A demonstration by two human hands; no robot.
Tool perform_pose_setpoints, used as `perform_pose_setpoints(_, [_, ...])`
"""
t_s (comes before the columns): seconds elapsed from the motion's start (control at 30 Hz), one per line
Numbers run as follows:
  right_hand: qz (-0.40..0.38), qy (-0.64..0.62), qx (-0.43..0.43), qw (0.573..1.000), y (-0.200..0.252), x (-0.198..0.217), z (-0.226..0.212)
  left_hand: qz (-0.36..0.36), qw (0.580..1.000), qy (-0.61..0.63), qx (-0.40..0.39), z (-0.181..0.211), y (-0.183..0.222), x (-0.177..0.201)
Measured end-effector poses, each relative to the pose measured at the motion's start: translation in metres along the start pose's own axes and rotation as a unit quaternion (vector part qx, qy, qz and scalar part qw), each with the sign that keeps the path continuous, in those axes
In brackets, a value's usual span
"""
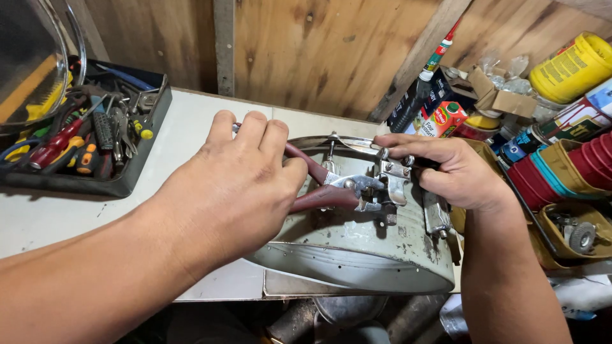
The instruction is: Repairing and disassembling hardware on a snare drum using pliers and a screwdriver
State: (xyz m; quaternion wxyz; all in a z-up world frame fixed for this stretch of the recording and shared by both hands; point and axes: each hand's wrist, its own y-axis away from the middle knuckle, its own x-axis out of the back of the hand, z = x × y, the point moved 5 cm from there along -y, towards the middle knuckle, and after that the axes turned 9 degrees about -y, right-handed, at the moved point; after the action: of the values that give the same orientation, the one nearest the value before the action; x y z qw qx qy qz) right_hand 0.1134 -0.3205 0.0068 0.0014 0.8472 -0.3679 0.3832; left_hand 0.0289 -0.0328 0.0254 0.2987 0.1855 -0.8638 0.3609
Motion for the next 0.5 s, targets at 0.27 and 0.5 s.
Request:
perform_pose_setpoints(0.27, [-0.002,0.003,0.004,1.000,-0.001,0.001,0.002,0.021,1.000,0.022,-0.003,-0.002,-0.001,-0.008])
perform_pose_setpoints(0.5, [0.000,-0.004,-0.019,1.000,-0.003,0.000,0.001,0.037,0.999,0.013,0.001,-0.002,-0.001,-0.012])
